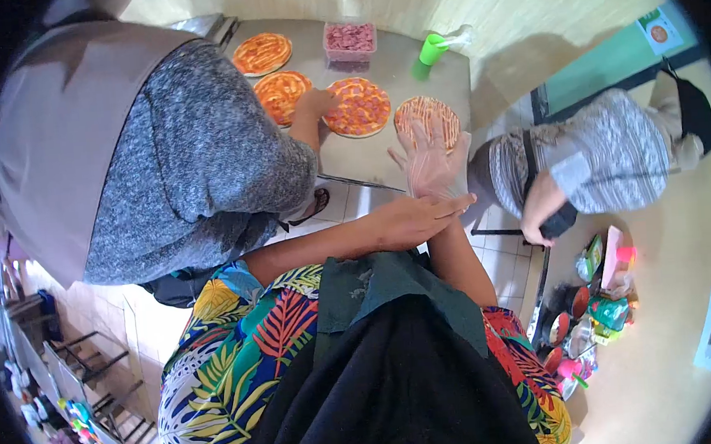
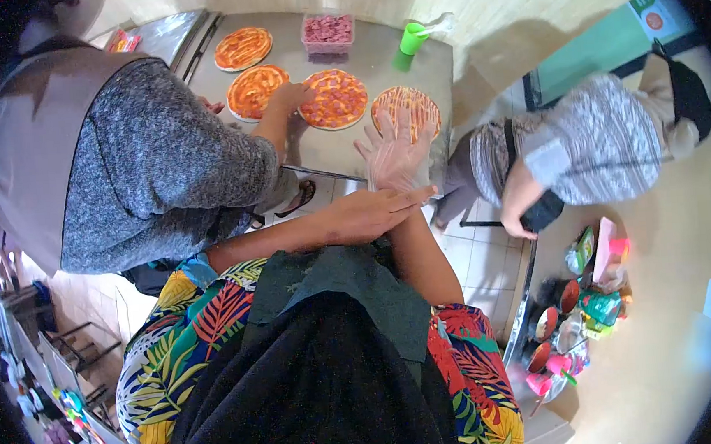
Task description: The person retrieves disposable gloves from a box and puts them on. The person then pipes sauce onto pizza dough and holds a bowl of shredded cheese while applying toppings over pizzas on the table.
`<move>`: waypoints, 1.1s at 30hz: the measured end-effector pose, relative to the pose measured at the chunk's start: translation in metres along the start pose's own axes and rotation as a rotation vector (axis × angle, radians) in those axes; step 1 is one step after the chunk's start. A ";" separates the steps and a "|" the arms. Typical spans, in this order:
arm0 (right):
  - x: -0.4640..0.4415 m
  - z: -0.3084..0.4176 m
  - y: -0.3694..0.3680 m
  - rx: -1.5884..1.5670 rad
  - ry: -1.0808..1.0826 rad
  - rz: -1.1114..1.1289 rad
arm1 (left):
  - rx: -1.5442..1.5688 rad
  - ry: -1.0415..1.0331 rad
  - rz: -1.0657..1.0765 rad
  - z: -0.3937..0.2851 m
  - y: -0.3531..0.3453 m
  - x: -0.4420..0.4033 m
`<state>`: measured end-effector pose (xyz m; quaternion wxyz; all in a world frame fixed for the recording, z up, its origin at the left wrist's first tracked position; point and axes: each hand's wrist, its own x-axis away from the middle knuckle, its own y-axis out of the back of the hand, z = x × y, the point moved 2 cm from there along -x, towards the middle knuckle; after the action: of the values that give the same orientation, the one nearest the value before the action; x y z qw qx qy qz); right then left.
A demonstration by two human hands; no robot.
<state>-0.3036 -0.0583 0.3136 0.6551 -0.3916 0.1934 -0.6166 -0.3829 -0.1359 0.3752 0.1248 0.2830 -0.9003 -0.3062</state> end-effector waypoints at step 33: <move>0.320 0.152 0.463 -0.318 0.590 -1.494 | 0.104 -0.372 0.364 -0.074 -0.114 -0.174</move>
<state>0.1645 -0.3542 0.1332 -0.0696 -0.3270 0.1312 -0.9333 -0.1638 -0.1440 0.3530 -0.0044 0.0611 -0.9585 -0.2786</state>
